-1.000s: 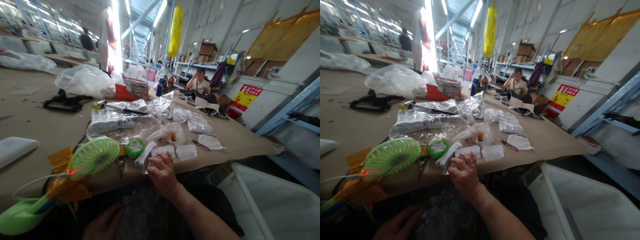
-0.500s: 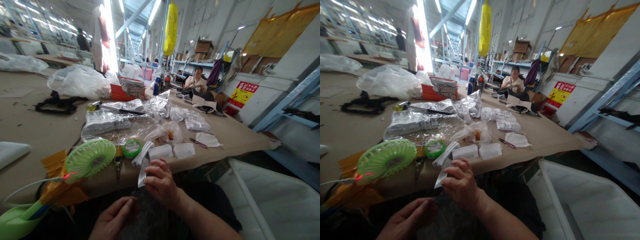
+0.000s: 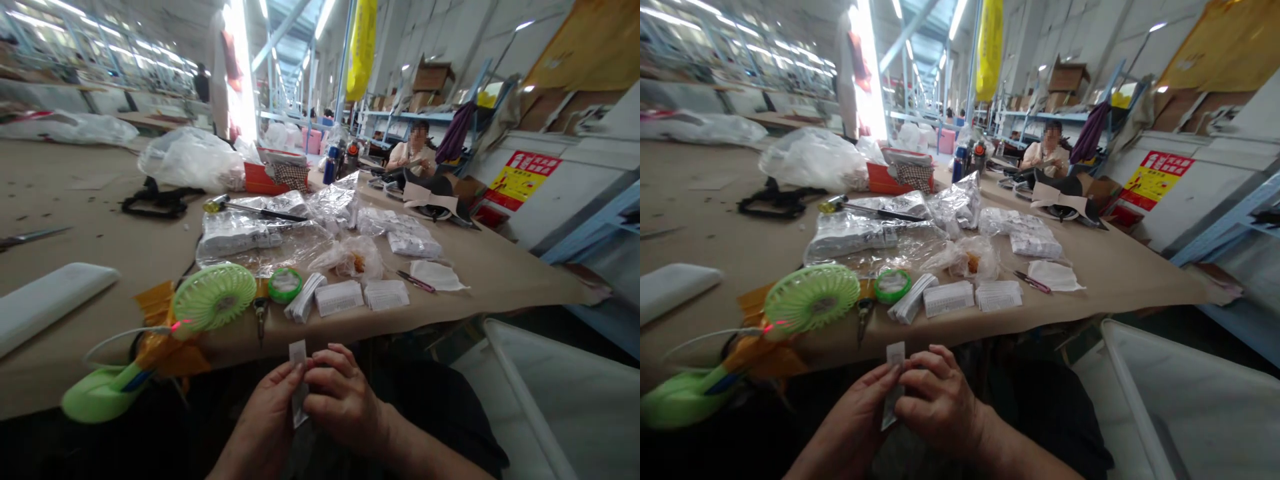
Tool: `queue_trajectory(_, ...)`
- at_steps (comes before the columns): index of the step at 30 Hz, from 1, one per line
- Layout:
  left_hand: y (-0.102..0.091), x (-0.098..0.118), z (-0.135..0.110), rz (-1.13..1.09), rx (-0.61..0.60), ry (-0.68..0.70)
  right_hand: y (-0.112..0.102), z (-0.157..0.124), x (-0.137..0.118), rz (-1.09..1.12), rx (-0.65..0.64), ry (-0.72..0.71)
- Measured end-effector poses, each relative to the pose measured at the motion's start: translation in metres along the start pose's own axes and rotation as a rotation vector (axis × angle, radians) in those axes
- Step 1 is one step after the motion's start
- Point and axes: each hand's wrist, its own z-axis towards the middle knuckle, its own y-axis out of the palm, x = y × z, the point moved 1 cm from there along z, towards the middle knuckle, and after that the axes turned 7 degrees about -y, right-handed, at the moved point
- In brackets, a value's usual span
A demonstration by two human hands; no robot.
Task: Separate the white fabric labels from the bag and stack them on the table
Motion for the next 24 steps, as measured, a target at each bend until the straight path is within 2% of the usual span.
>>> queue_trajectory(2,-0.005,-0.004,0.002,-0.009,-0.025,0.016,-0.006,0.000,0.003,0.047,-0.019,-0.025)
queue_trajectory(4,-0.010,-0.006,0.003,0.005,0.013,0.027,-0.013,0.002,0.011,0.057,-0.019,-0.016)
queue_trajectory(7,-0.014,-0.007,0.002,0.092,0.079,0.037,-0.021,0.007,0.032,-0.057,-0.004,0.113)
queue_trajectory(10,-0.013,-0.007,0.000,0.173,0.064,0.057,-0.018,0.010,0.052,-0.214,-0.081,0.251)
queue_trajectory(12,-0.010,-0.006,-0.002,0.193,0.055,0.056,-0.013,0.009,0.059,-0.286,-0.158,0.280)
queue_trajectory(14,-0.009,-0.005,-0.004,0.192,0.067,0.039,-0.008,0.007,0.061,-0.330,-0.180,0.276)
queue_trajectory(19,-0.005,0.001,-0.009,0.145,0.096,-0.023,-0.008,0.002,0.064,-0.300,-0.059,0.245)
queue_trajectory(24,-0.003,0.005,-0.012,0.101,0.068,-0.076,-0.014,0.003,0.068,-0.140,0.065,0.289)
